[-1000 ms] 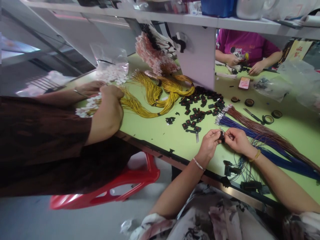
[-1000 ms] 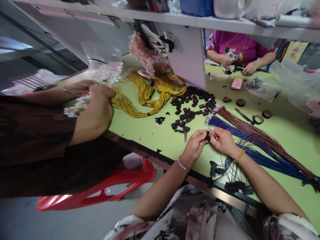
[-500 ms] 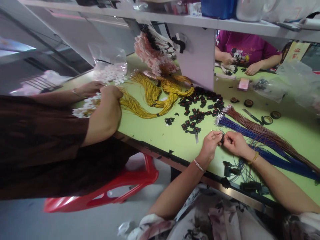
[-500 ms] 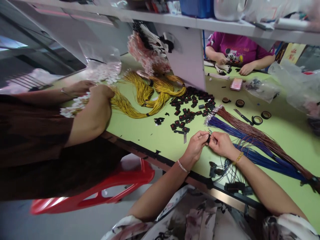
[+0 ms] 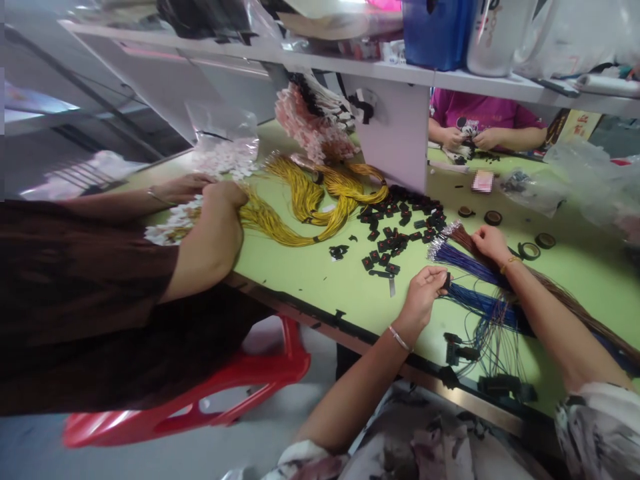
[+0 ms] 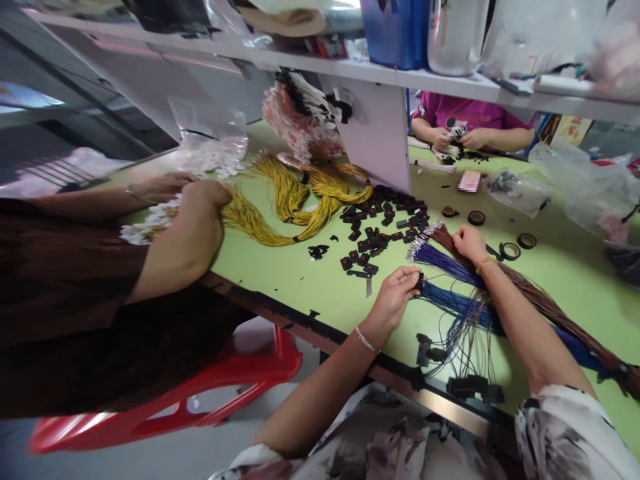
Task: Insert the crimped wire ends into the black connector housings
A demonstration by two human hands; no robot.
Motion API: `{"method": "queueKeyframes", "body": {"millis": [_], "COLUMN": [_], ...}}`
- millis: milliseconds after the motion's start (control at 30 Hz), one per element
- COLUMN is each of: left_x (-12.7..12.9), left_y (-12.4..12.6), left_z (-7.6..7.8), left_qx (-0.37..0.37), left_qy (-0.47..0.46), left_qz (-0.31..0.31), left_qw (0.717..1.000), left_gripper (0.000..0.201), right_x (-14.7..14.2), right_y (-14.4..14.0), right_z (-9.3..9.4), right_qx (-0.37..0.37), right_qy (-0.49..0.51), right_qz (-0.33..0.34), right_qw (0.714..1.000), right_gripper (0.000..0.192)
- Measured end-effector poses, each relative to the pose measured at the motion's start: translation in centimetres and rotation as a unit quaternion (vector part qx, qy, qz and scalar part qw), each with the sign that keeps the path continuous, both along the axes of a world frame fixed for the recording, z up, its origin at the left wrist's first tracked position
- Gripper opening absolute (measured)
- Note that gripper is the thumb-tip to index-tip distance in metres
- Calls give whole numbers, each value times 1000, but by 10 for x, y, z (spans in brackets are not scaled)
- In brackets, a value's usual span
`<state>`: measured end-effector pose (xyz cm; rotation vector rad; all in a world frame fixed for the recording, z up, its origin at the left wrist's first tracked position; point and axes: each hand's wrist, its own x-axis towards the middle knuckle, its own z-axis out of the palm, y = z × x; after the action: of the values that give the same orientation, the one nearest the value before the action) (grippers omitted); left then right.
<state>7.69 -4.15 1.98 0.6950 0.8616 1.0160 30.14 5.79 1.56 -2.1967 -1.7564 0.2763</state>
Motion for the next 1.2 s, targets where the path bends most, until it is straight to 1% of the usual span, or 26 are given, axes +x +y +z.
{"method": "queueKeyframes", "body": {"millis": [100,200,300,400,467,567,633,733,800,833,900,1000,1100,1200], "left_x": [-2,-3,-3,-4,-4,-4,-4,-4,-3,-3,-3,-2,-1,-1], "left_y": [1,1,1,1,0,0,-1,-2,-2,-2,-3,-2,0,2], "left_z": [-4,-4,-5,-7,-7,-6,-5,-5,-6,-6,-8,-10,-13,-16], "left_qx": [-6,-7,-7,-3,3,7,3,-6,-11,-13,-17,-17,-19,-26], "left_qy": [-2,-4,-6,-11,-12,-13,-18,-34,-49,-57,-73,-95,-112,-119], "left_qz": [1,-4,-6,-10,-11,-11,-10,-9,-7,-6,-3,-3,-4,-11], "left_qw": [1000,1000,1000,1000,1000,1000,1000,999,999,998,997,995,993,992], "left_gripper": [30,31,31,31,30,30,30,30,30,30,29,26,24,23], "right_x": [1,0,0,0,-3,-20,-36,-62,-74,-78,-83,-83,-80,-79], "right_y": [-4,-5,-5,-7,-10,-15,-19,-30,-41,-48,-63,-86,-105,-116], "right_z": [1,5,11,19,26,39,49,60,64,65,63,56,45,36], "right_qx": [9,-10,-21,8,30,71,99,108,101,93,71,51,57,75], "right_qy": [-18,-40,-57,-97,-91,2,93,244,319,342,363,366,357,335], "right_qz": [10,27,24,5,7,49,95,160,181,184,180,167,164,164], "right_qw": [1000,999,998,995,995,996,986,950,925,917,911,914,918,925], "right_gripper": [23,22,20,20,19,13,15,20,21,21,19,16,14,12]}}
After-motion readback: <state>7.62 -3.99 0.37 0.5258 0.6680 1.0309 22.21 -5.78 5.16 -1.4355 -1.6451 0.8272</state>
